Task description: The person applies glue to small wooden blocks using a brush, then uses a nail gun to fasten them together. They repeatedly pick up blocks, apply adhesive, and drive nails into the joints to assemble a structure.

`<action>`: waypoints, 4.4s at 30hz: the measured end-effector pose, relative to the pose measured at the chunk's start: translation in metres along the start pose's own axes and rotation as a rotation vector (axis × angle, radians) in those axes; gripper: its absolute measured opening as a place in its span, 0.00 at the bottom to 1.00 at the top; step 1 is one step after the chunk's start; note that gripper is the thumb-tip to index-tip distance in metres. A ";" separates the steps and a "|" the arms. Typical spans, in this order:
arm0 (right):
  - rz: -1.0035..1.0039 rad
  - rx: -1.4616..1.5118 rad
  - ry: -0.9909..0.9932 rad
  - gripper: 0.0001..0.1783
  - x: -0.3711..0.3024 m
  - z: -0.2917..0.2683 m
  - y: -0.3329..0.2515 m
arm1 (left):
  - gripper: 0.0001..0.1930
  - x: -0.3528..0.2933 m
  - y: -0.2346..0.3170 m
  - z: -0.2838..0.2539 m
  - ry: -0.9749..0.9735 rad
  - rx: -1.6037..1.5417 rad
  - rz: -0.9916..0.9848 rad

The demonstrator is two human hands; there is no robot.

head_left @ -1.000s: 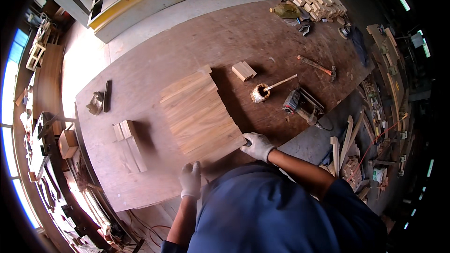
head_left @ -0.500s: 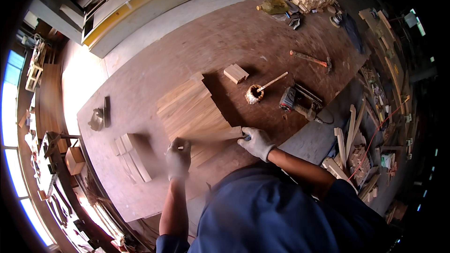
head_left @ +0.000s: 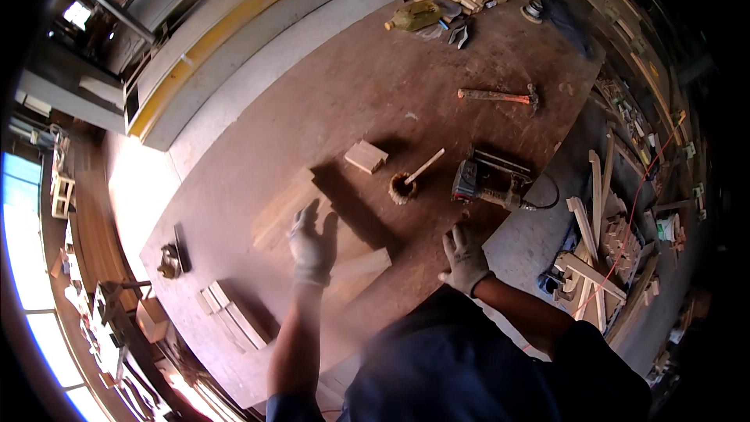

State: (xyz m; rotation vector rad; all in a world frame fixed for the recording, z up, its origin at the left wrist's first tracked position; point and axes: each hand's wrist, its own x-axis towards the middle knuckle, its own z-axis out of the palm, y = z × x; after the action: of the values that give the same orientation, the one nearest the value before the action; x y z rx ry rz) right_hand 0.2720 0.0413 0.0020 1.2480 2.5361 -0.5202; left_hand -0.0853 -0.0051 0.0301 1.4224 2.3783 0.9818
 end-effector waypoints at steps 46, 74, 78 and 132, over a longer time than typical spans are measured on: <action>0.122 1.227 0.385 0.10 0.018 -0.075 -0.067 | 0.21 -0.074 0.127 0.014 -0.370 -1.294 -0.489; 0.124 0.834 0.457 0.23 0.162 -0.092 0.006 | 0.27 -0.055 0.047 0.051 -0.608 -1.948 -0.772; 0.101 0.726 0.308 0.17 0.155 -0.104 0.002 | 0.26 -0.055 0.050 0.041 -0.637 -1.713 -0.652; 0.362 1.921 0.468 0.19 0.041 -0.150 0.028 | 0.19 -0.037 0.038 0.091 -0.594 -1.436 -0.519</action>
State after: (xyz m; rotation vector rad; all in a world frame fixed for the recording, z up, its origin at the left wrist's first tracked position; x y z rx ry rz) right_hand 0.2587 0.1504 0.1154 2.2377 1.2578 -3.0794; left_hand 0.0049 0.0152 -0.0207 0.3747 0.9510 1.3347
